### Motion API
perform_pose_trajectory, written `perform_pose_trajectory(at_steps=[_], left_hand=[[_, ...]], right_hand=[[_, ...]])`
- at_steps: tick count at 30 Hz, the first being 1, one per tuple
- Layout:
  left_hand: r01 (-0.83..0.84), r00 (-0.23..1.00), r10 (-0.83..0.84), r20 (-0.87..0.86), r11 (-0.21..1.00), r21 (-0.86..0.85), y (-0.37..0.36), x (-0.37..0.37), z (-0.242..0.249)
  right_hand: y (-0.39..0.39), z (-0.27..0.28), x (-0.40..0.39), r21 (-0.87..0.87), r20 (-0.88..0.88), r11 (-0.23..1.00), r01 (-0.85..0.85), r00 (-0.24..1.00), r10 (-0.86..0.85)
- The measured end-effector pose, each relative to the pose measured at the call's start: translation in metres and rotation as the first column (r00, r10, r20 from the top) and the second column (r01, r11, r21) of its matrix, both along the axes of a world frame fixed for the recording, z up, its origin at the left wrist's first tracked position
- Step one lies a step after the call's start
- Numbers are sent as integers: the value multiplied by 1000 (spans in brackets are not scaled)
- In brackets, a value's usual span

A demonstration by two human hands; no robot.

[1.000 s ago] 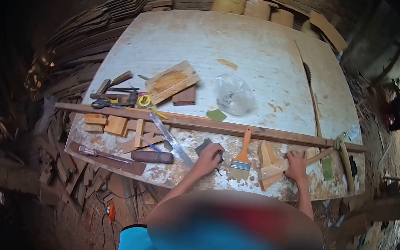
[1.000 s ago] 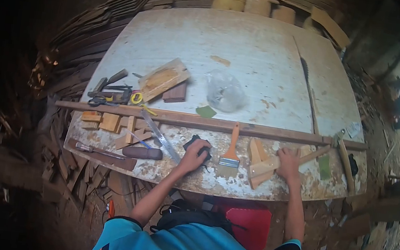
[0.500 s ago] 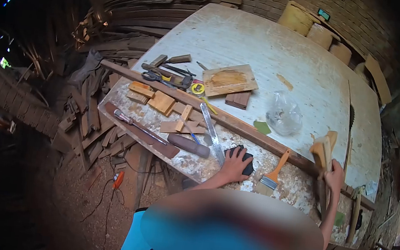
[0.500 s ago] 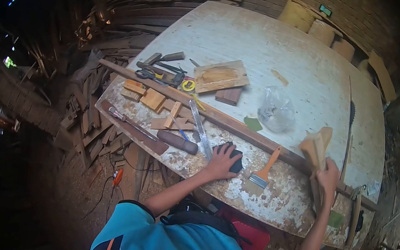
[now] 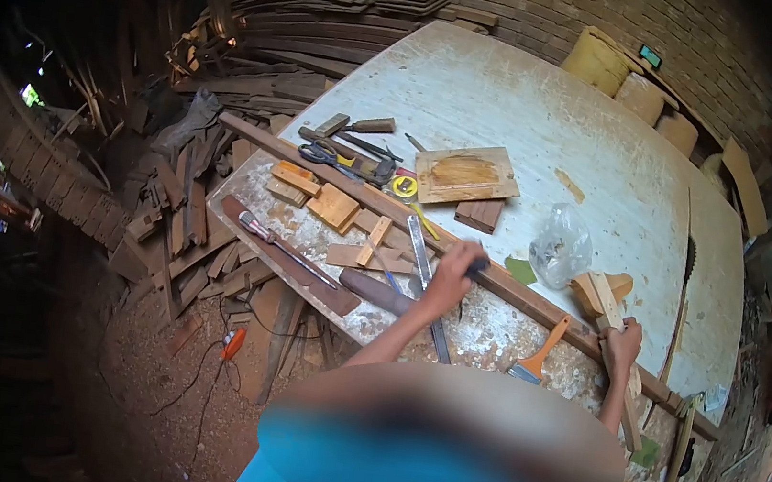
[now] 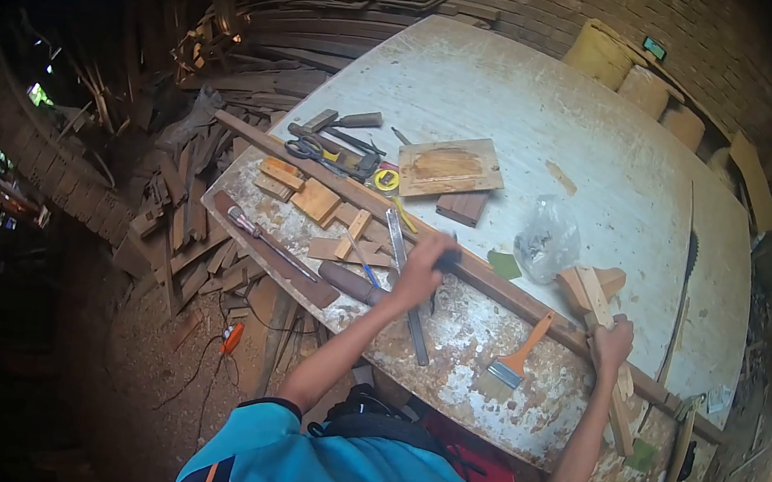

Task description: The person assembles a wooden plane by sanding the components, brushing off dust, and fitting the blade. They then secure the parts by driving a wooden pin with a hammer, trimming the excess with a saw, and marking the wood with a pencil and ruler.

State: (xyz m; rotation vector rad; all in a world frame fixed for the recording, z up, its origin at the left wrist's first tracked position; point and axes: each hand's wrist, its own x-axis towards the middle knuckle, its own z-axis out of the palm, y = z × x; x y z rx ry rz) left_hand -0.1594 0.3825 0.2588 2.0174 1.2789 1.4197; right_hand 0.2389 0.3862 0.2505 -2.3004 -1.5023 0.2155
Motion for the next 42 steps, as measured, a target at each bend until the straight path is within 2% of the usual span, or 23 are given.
perform_pose_trajectory(at_steps=[2, 4, 5, 6, 9, 13, 16, 19, 21, 22, 23, 24, 26, 28, 30, 31, 32, 34, 37, 39, 40, 41, 42], left_hand=[[-86, 984, 107, 142, 985, -147, 36, 1, 5], [-393, 904, 330, -273, 891, -226, 45, 7, 7], [-331, 936, 278, -218, 905, -266, 50, 6, -5], [-354, 912, 289, -292, 914, -199, 44, 11, -12], [-220, 924, 140, -355, 955, -197, 3, 21, -16], [-128, 938, 46, -345, 967, -221, -54, 19, -36], [-47, 966, -22, -258, 965, -257, -84, -3, -29], [-121, 957, 72, -281, 980, -161, -95, -23, -27], [-81, 964, 45, -260, 988, -130, -90, -16, -11], [-42, 977, 11, -212, 989, -144, -85, -7, 7], [-9, 986, -17, -166, 988, -154, -79, 5, 23], [84, 978, -106, -182, 988, -127, -74, 21, 37], [264, 938, -273, -215, 962, -68, -65, 70, 59], [541, 825, -530, -195, 841, 3, -58, 137, 72], [726, 672, -687, -277, 685, 62, -69, 216, 91], [772, 626, -729, -277, 631, 82, -81, 254, 92], [813, 577, -767, -281, 573, 105, -94, 290, 90], [796, 598, -650, -470, 553, 248, -111, 350, 64], [762, 345, -667, -660, 610, -219, -103, 400, 16], [799, 445, -715, -539, 589, -121, -98, 391, 21], [809, 488, -738, -466, 582, -75, -91, 382, 27], [793, 545, -717, -435, 610, -12, -89, 366, 54], [807, 589, -752, -297, 565, 171, -68, 358, 58]], right_hand=[[-6, 1, -2, 9, 43, 999, -53, 998, 52], [-17, 1, -5, -20, 49, 997, -80, 996, 81], [-20, 4, -5, -45, 36, 996, -76, 996, 78], [-23, 9, -4, -67, 25, 996, -67, 997, 69], [-30, 33, -7, -259, 31, 960, -104, 993, 116], [-37, 28, 6, -252, -6, 962, -102, 995, 104], [-52, 46, 5, -263, 88, 963, -66, 992, 92], [-83, 50, -8, 226, 438, 947, -226, 892, 108], [-100, 19, -39, 461, 191, 859, -224, 970, 150], [-110, 1, -67, 493, 107, 844, -213, 977, 184], [-126, -9, -104, 404, -109, 913, -63, 987, 116], [-136, -25, -125, 200, -144, 973, -112, 979, 142], [-149, -41, -161, 165, -131, 981, -102, 984, 124], [-158, -56, -169, 134, -364, 990, -51, 926, 97], [-148, -81, -161, 293, -417, 956, -22, 897, 148], [-150, -90, -154, 367, -432, 930, -9, 884, 179], [-156, -92, -145, 322, -488, 947, 6, 858, 160], [-167, -91, -130, 236, -546, 972, -19, 825, 148], [-200, -88, -105, 52, -455, 979, -197, 868, 199], [-270, -44, -104, 298, -556, 954, 44, 820, 135], [-304, -46, -105, 366, -512, 925, 99, 852, 111], [-336, -35, -108, 375, -662, 899, 228, 745, 88], [-366, -46, -107, 357, -668, 883, 304, 744, 14]])
